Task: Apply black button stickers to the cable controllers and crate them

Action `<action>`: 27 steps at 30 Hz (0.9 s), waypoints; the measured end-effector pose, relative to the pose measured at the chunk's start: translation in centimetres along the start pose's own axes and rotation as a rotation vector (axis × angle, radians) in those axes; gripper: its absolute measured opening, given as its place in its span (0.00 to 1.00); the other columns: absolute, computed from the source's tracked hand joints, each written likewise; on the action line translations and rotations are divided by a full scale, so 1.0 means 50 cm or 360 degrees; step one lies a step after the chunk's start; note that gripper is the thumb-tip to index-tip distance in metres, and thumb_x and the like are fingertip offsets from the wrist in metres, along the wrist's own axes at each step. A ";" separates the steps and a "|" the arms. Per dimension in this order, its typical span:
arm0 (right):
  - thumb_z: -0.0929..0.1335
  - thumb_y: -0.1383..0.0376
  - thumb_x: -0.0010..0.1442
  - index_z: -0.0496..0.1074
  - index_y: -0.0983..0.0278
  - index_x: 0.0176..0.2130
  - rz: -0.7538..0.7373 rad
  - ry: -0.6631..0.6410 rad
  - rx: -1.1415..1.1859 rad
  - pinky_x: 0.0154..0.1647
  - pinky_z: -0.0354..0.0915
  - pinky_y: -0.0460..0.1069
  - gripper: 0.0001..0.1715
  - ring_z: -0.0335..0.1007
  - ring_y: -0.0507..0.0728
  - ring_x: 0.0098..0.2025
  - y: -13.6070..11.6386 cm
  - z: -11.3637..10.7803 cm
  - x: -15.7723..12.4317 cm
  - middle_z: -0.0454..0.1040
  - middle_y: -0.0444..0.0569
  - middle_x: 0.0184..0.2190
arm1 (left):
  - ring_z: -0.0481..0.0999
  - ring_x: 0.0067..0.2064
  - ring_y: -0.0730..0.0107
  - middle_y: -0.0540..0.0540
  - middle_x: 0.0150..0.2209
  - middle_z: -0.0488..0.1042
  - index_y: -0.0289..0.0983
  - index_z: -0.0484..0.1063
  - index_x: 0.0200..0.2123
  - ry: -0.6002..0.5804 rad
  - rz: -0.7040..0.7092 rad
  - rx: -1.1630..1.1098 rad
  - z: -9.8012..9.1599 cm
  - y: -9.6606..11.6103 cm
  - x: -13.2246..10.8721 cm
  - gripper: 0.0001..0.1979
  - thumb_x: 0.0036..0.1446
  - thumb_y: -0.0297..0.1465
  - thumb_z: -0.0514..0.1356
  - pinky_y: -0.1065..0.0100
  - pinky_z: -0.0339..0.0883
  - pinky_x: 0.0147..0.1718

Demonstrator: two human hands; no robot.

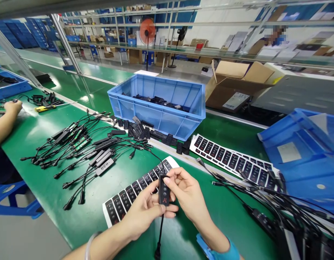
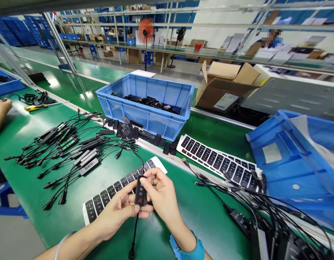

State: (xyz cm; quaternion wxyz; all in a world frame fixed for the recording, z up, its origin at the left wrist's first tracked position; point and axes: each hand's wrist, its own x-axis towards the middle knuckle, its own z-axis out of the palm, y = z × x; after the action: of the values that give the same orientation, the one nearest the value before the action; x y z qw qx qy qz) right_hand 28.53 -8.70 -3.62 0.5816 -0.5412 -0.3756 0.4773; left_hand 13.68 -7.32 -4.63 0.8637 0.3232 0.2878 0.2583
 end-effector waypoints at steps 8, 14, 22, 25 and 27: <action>0.74 0.56 0.52 0.70 0.63 0.33 -0.0015 0.0089 -0.0080 0.14 0.61 0.40 0.16 0.59 0.45 0.17 -0.008 0.008 -0.004 0.64 0.38 0.23 | 0.81 0.43 0.55 0.39 0.45 0.77 0.37 0.56 0.64 0.0043 -0.0004 0.0039 0.003 -0.002 -0.001 0.43 0.48 0.36 0.71 0.57 0.72 0.44; 0.73 0.56 0.52 0.70 0.63 0.33 -0.0021 0.0113 -0.0134 0.14 0.62 0.40 0.15 0.59 0.45 0.17 -0.007 0.009 -0.005 0.64 0.38 0.23 | 0.80 0.44 0.53 0.36 0.46 0.77 0.36 0.53 0.65 0.0040 -0.0020 0.0071 0.001 -0.003 -0.003 0.45 0.48 0.37 0.71 0.57 0.72 0.45; 0.72 0.56 0.53 0.69 0.64 0.33 -0.0001 0.0117 -0.0176 0.14 0.63 0.41 0.15 0.59 0.46 0.17 -0.001 0.010 -0.006 0.63 0.38 0.23 | 0.80 0.44 0.54 0.36 0.47 0.77 0.36 0.53 0.64 0.0046 -0.0014 0.0081 0.002 -0.006 -0.004 0.45 0.48 0.39 0.71 0.58 0.72 0.45; 0.72 0.56 0.54 0.69 0.63 0.36 -0.0001 0.0121 -0.0204 0.15 0.64 0.42 0.15 0.59 0.47 0.19 0.007 0.007 -0.004 0.61 0.38 0.24 | 0.80 0.43 0.54 0.34 0.46 0.77 0.35 0.53 0.64 0.0056 -0.0003 0.0094 0.001 -0.005 -0.003 0.46 0.48 0.39 0.71 0.58 0.72 0.44; 0.72 0.57 0.54 0.67 0.61 0.40 -0.0052 0.0151 -0.0237 0.18 0.66 0.43 0.17 0.61 0.49 0.23 0.010 0.002 -0.001 0.62 0.39 0.26 | 0.81 0.43 0.55 0.34 0.45 0.77 0.34 0.53 0.64 0.0055 -0.0002 0.0095 0.000 -0.004 -0.003 0.45 0.48 0.39 0.71 0.59 0.72 0.43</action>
State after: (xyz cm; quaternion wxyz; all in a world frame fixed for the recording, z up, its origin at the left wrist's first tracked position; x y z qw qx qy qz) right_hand 28.35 -8.73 -4.10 0.5645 -0.5987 -0.3910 0.4123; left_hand 13.61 -7.57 -4.71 0.8487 0.3443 0.3104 0.2546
